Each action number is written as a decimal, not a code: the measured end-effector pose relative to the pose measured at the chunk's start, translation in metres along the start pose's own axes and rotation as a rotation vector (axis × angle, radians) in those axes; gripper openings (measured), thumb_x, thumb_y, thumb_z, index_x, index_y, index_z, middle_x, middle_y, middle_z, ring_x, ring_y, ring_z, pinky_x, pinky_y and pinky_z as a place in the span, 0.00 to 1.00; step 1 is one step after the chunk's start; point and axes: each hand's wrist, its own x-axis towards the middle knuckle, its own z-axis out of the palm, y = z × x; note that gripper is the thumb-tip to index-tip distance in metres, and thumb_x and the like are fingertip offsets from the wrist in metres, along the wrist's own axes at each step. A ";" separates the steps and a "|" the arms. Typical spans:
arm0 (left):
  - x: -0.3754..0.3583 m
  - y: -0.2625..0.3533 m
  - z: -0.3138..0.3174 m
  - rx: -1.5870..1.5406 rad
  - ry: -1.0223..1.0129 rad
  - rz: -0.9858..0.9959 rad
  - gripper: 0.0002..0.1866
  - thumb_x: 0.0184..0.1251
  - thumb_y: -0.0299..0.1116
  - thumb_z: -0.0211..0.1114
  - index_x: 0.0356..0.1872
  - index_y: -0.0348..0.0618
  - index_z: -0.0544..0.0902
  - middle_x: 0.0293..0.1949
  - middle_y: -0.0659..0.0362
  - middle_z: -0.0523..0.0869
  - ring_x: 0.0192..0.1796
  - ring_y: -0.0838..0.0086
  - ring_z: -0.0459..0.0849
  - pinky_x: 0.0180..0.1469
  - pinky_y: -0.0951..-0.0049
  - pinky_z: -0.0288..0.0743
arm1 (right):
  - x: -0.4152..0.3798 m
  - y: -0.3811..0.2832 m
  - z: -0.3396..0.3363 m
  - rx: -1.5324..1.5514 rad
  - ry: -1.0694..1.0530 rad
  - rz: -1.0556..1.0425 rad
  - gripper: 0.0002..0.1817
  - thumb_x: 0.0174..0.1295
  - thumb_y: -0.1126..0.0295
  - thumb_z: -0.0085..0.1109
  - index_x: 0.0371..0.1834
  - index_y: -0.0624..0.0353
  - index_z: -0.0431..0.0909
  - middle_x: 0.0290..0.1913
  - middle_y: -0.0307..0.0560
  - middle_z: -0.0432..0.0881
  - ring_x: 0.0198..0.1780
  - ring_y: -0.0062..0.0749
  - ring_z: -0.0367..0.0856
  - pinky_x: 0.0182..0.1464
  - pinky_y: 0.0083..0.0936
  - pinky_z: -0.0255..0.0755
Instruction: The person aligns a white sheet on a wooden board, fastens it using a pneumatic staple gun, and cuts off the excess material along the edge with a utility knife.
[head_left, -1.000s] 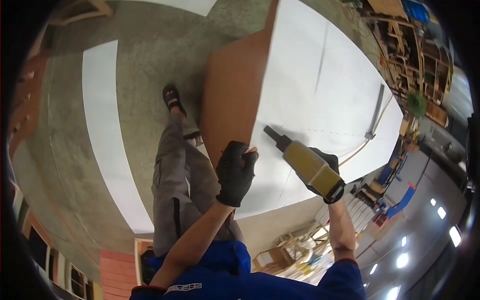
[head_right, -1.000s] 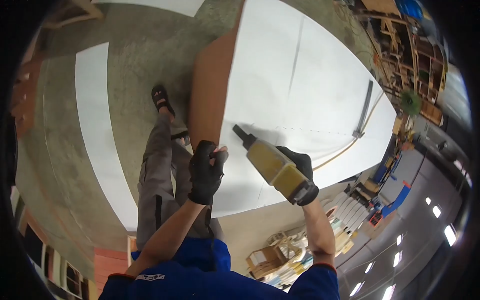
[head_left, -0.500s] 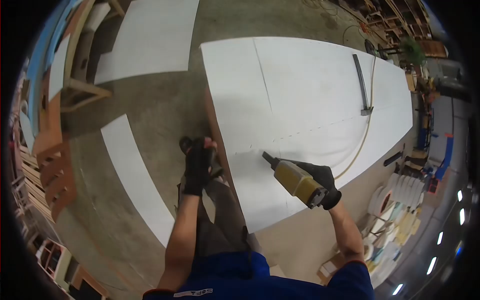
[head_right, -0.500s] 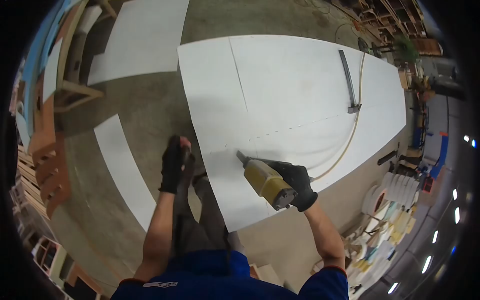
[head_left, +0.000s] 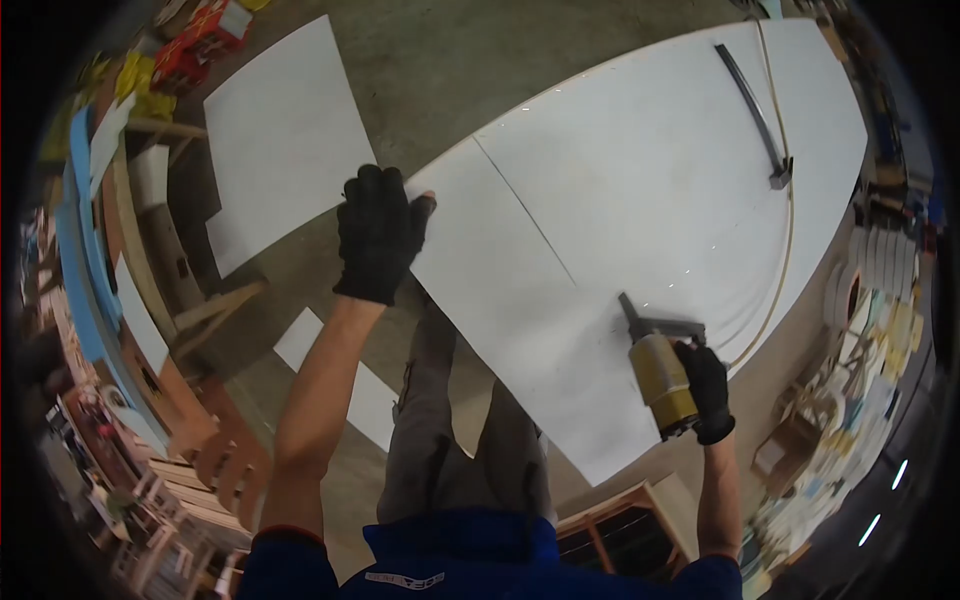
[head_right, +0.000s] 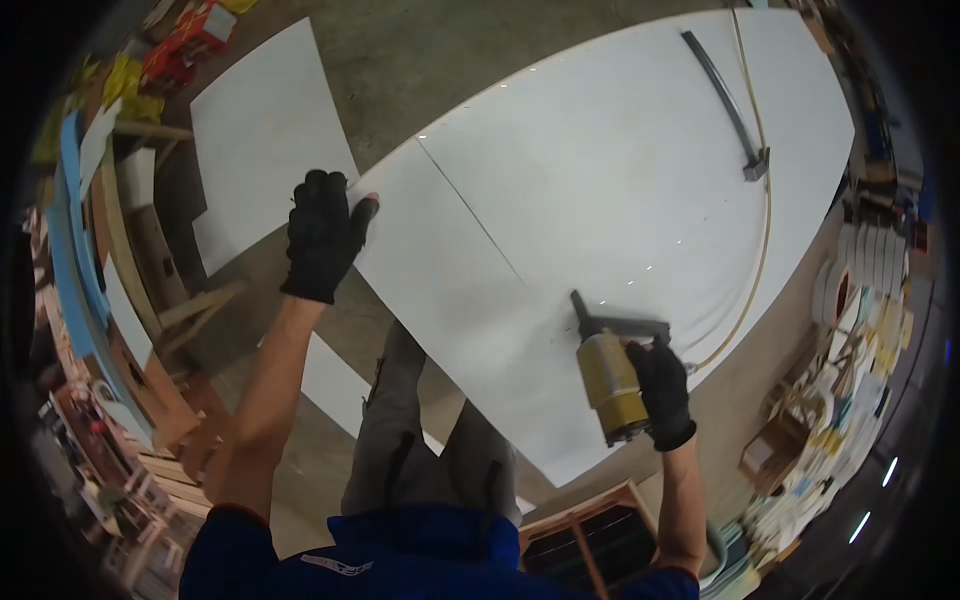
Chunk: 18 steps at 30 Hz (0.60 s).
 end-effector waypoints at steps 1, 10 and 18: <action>0.003 0.002 -0.003 -0.011 -0.029 0.032 0.21 0.60 0.42 0.67 0.48 0.41 0.73 0.43 0.49 0.73 0.45 0.54 0.74 0.41 0.55 0.73 | 0.004 -0.002 -0.003 -0.031 -0.062 0.066 0.20 0.59 0.75 0.56 0.56 0.59 0.76 0.44 0.50 0.81 0.44 0.44 0.80 0.46 0.34 0.73; 0.018 0.001 -0.005 0.033 -0.125 0.127 0.23 0.65 0.48 0.62 0.49 0.38 0.72 0.42 0.49 0.74 0.43 0.54 0.77 0.39 0.57 0.73 | 0.032 0.001 0.008 -0.203 0.244 -0.134 0.27 0.52 0.79 0.60 0.59 0.64 0.72 0.35 0.51 0.77 0.36 0.46 0.75 0.40 0.38 0.68; 0.049 -0.001 -0.001 -0.400 -0.284 0.186 0.14 0.65 0.38 0.65 0.36 0.37 0.75 0.31 0.48 0.76 0.36 0.52 0.76 0.41 0.58 0.70 | 0.010 0.035 0.032 -0.193 0.165 -0.040 0.49 0.40 0.86 0.59 0.73 0.56 0.55 0.63 0.51 0.73 0.53 0.55 0.73 0.56 0.42 0.69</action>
